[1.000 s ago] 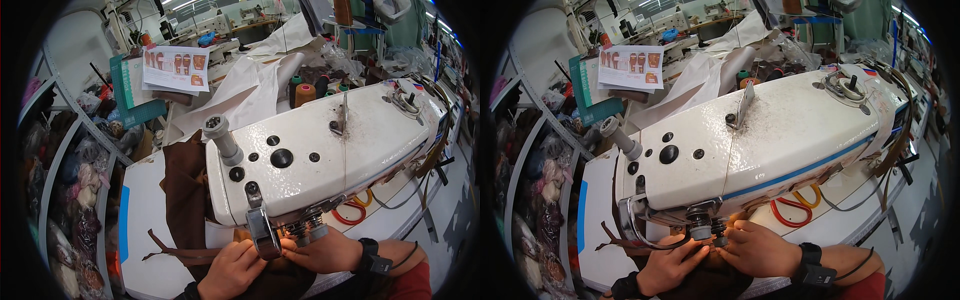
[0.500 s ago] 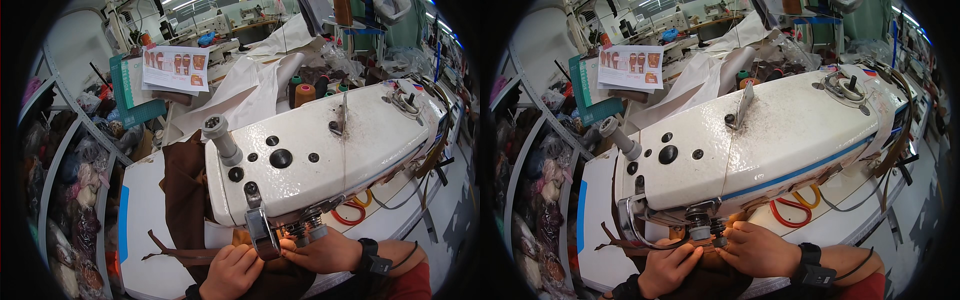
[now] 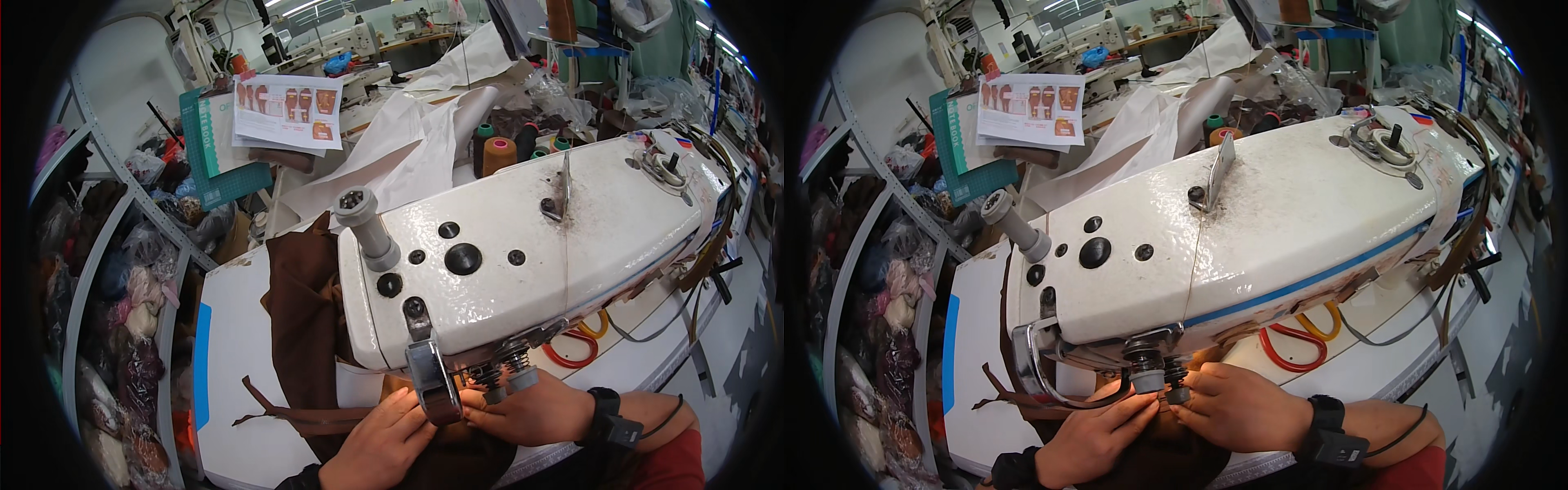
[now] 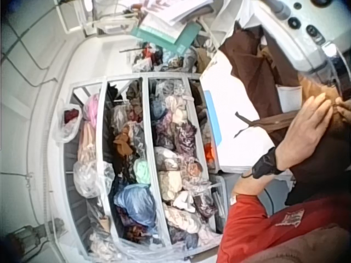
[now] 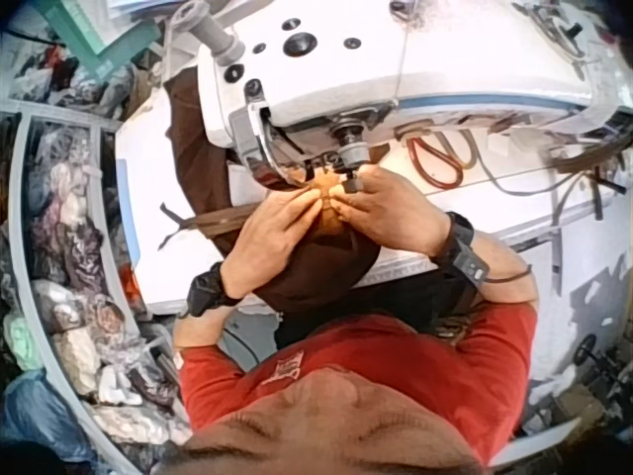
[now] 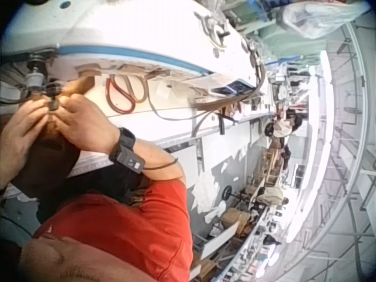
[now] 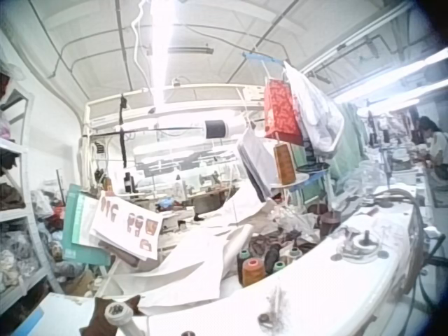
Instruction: Sewing a zipper onto a brown garment using an industrial sewing machine.
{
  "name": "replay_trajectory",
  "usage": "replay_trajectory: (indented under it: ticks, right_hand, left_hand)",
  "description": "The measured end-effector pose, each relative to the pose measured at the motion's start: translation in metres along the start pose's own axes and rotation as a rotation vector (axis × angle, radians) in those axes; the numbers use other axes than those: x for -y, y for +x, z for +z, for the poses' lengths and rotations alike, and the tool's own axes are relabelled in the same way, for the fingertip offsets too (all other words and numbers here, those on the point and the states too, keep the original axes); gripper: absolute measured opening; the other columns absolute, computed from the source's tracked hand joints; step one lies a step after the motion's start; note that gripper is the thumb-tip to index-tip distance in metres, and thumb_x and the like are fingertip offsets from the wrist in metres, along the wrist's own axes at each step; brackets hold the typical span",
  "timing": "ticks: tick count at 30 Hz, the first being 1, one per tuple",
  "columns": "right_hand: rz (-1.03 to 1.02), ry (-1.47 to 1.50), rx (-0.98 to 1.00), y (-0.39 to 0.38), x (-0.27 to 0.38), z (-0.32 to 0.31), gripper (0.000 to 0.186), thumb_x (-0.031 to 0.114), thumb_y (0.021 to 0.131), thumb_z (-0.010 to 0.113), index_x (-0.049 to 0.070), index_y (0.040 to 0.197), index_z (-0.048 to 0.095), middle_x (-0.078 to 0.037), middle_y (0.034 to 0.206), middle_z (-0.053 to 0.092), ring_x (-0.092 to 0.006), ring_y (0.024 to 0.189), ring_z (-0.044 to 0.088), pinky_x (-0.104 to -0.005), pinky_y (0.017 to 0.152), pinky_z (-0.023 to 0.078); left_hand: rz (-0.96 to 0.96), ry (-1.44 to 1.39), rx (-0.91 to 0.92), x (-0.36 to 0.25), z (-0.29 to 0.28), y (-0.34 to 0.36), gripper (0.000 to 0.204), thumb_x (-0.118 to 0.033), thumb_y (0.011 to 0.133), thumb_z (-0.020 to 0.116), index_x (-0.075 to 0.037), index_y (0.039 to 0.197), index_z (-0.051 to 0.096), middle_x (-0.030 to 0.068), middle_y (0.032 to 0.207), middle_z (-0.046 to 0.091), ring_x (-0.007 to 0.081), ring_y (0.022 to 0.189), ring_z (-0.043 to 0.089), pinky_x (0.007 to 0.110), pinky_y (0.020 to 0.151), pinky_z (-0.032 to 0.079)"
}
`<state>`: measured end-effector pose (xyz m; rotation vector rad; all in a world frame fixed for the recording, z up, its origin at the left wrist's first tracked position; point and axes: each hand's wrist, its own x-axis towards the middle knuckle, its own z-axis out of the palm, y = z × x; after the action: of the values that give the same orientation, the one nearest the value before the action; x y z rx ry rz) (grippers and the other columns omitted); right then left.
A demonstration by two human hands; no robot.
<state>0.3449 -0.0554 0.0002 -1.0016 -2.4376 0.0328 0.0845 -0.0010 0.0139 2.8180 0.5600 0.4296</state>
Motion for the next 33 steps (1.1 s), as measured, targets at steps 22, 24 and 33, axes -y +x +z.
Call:
replay_trajectory:
  ticks: [22, 24, 33]
  right_hand:
    - [0.096, 0.111, 0.257, 0.0, -0.028, 0.001, 0.018, 0.013, 0.087, 0.061, 0.007, 0.103, 0.068, -0.008, 0.097, 0.067, -0.0287, 0.088, 0.072, -0.0482, 0.073, 0.059]
    - [-0.003, -0.021, 0.329, -0.009, -0.038, 0.013, 0.02, 0.014, 0.088, 0.061, 0.008, 0.106, 0.068, -0.008, 0.098, 0.067, -0.0287, 0.089, 0.072, -0.0479, 0.074, 0.059]
    - [0.587, 0.989, 0.302, -0.041, -0.054, 0.03, 0.023, 0.022, 0.098, 0.061, 0.006, 0.111, 0.069, -0.011, 0.11, 0.071, -0.0256, 0.092, 0.069, -0.0351, 0.085, 0.055]
  left_hand:
    - [-0.39, -0.617, 0.178, 0.024, 0.001, 0.021, 0.031, -0.006, 0.094, 0.061, -0.001, 0.124, 0.066, 0.0172, 0.118, 0.068, 0.0347, 0.11, 0.066, 0.048, 0.092, 0.053]
    - [-0.268, -0.457, 0.118, 0.029, 0.004, 0.017, 0.029, -0.005, 0.092, 0.06, -0.001, 0.12, 0.066, 0.0176, 0.113, 0.068, 0.0349, 0.105, 0.066, 0.047, 0.089, 0.053]
    - [0.007, 0.018, -0.128, 0.058, 0.062, 0.01, 0.016, -0.003, 0.086, 0.057, 0.001, 0.099, 0.065, 0.018, 0.089, 0.067, 0.0359, 0.081, 0.067, 0.043, 0.072, 0.053]
